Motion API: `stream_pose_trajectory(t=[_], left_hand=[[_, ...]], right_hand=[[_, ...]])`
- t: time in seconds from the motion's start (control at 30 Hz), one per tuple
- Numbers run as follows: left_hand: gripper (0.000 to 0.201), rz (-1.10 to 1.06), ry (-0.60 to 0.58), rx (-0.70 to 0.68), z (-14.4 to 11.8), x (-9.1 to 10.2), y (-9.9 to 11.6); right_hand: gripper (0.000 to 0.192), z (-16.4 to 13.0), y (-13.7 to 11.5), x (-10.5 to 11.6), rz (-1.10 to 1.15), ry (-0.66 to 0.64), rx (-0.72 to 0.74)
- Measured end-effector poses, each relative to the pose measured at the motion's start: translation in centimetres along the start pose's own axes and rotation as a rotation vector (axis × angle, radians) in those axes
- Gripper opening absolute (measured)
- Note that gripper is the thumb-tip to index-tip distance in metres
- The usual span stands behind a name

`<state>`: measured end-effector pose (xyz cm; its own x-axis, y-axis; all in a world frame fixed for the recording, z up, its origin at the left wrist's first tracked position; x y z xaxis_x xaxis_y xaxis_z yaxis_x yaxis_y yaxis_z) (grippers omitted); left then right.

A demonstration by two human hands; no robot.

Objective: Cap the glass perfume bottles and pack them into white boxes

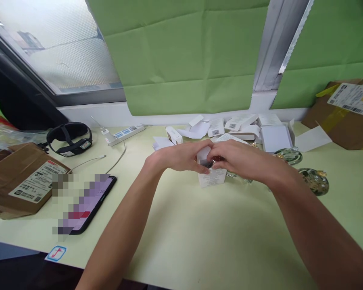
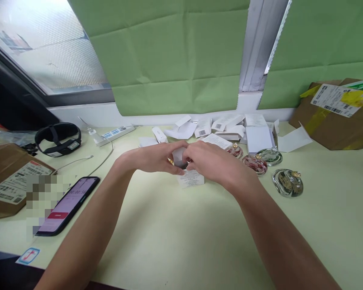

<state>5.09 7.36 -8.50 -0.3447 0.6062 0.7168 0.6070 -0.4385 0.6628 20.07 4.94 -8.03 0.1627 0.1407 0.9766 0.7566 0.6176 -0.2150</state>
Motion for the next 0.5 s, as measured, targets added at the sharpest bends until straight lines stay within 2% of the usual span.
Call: stream_pose_trajectory(t=[0.33,0.5], left_hand=[[0.05,-0.003,-0.018,0.003,-0.2,0.0,0.3],[0.05,-0.005,-0.028,0.005,-0.2,-0.1,0.2]], right_hand=[[0.022,-0.1,-0.2,-0.6,-0.08,-0.051,-0.036],[0.021,-0.4,0.0,-1.3,-0.021,-0.038,-0.03]])
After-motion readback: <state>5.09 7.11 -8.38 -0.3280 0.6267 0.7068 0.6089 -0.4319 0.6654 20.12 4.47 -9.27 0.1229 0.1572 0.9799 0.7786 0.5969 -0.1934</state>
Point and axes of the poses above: each hand's wrist, its own z-axis towards the middle knuckle, its own x-axis out of the back of the hand, y = z × x, the point moved 4 cm from there along z, towards the middle knuckle, and after that the axes turned 8 degrees about -z, right-handed, at the moved point
